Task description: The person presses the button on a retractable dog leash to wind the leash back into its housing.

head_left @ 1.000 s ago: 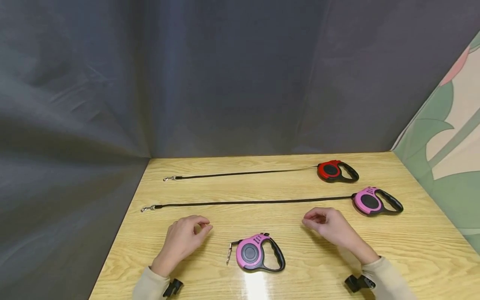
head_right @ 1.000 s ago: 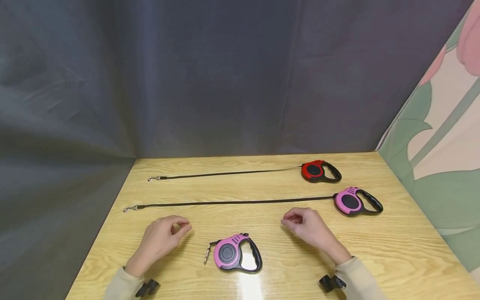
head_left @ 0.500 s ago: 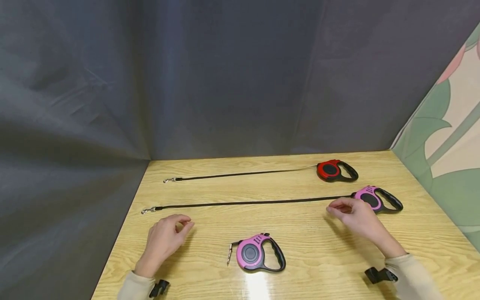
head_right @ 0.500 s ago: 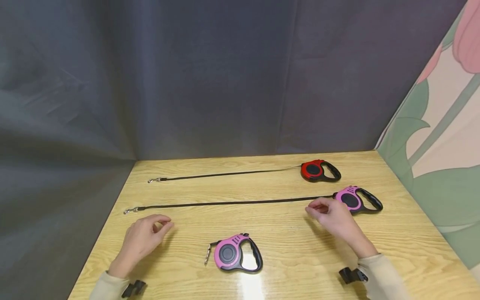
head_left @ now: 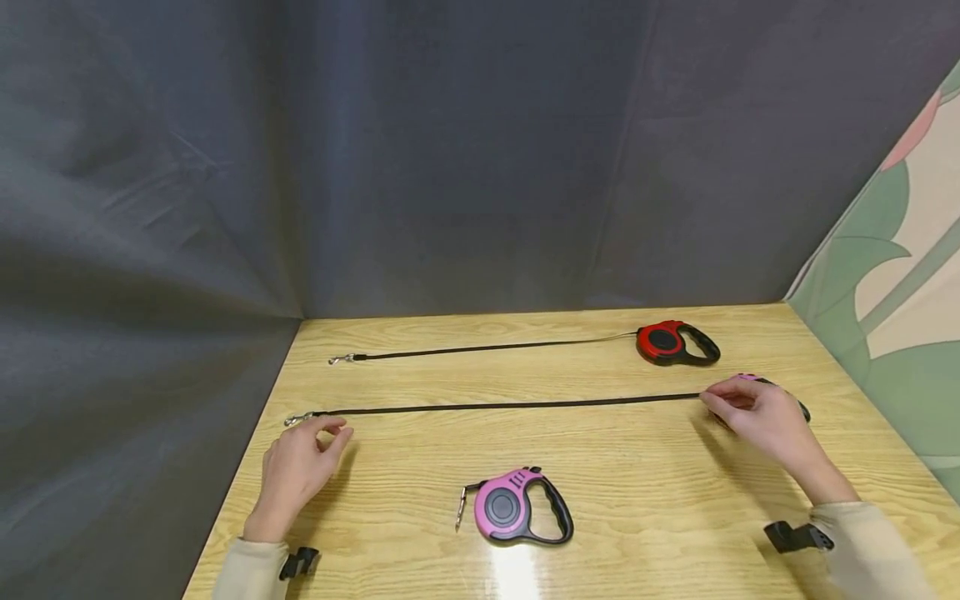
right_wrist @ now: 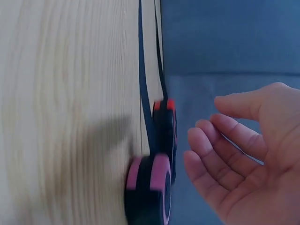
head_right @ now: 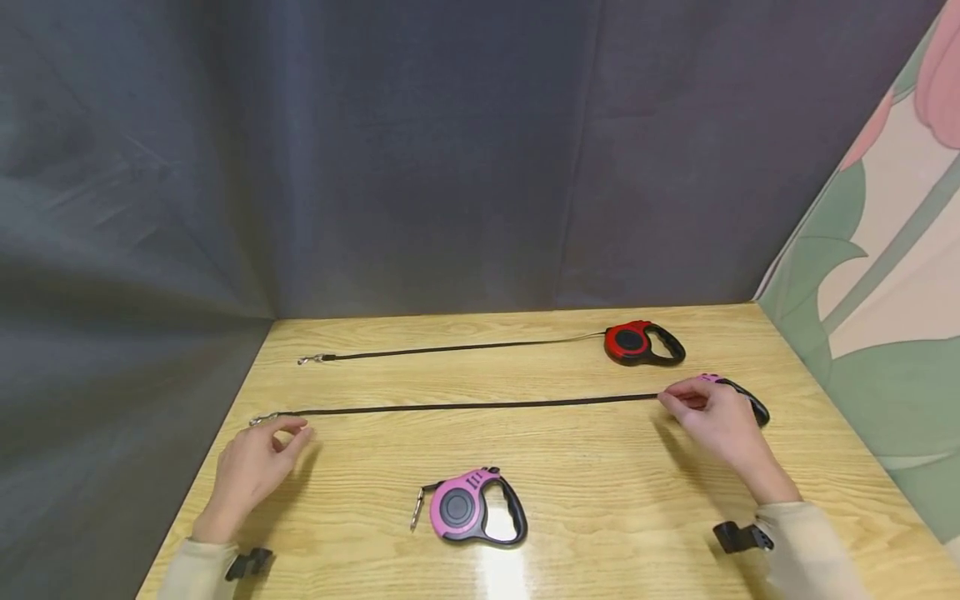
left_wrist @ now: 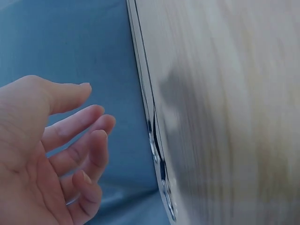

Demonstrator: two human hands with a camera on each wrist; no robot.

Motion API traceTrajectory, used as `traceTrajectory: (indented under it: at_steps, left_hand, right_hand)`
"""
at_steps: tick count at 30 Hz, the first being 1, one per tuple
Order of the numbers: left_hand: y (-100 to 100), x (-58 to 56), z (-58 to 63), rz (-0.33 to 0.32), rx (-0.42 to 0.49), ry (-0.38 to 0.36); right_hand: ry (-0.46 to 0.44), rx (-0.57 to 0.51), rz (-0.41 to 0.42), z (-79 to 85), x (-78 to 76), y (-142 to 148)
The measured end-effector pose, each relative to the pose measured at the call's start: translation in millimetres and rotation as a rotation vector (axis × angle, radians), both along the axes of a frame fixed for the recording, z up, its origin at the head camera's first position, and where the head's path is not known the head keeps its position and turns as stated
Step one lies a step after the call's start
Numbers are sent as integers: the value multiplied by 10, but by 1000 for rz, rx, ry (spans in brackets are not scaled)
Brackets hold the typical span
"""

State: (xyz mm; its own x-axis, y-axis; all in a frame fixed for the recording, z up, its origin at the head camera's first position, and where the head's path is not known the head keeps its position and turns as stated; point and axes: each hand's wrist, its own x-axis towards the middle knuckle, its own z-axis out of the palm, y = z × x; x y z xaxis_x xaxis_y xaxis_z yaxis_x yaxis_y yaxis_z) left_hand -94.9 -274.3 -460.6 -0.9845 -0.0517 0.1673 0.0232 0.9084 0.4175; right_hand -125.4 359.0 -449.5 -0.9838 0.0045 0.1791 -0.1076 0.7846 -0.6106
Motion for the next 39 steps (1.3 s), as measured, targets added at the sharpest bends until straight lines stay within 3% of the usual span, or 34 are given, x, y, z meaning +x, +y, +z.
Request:
traceTrajectory:
  at_steps: [5, 14, 20, 29, 33, 39]
  left_hand:
    - [-166, -7, -6, 32, 18, 3]
    - [-352, -55, 37, 134, 32, 21]
    - [-445, -102, 34, 149, -2, -22]
    - [-550, -200, -35, 144, -31, -40]
    - [-604, -239, -67, 141, -53, -84]
    - [-683, -327, -94, 112, -93, -170]
  right_hand:
    - [-41, -10, -87, -60, -10, 225]
    - [-40, 93, -214, -61, -63, 638]
    - [-39, 167, -189, -108, -121, 821]
    - [-138, 232, -134, -150, -231, 963]
    - [-157, 246, -126, -171, -288, 994]
    - [-219, 280, -43, -177, -421, 1049]
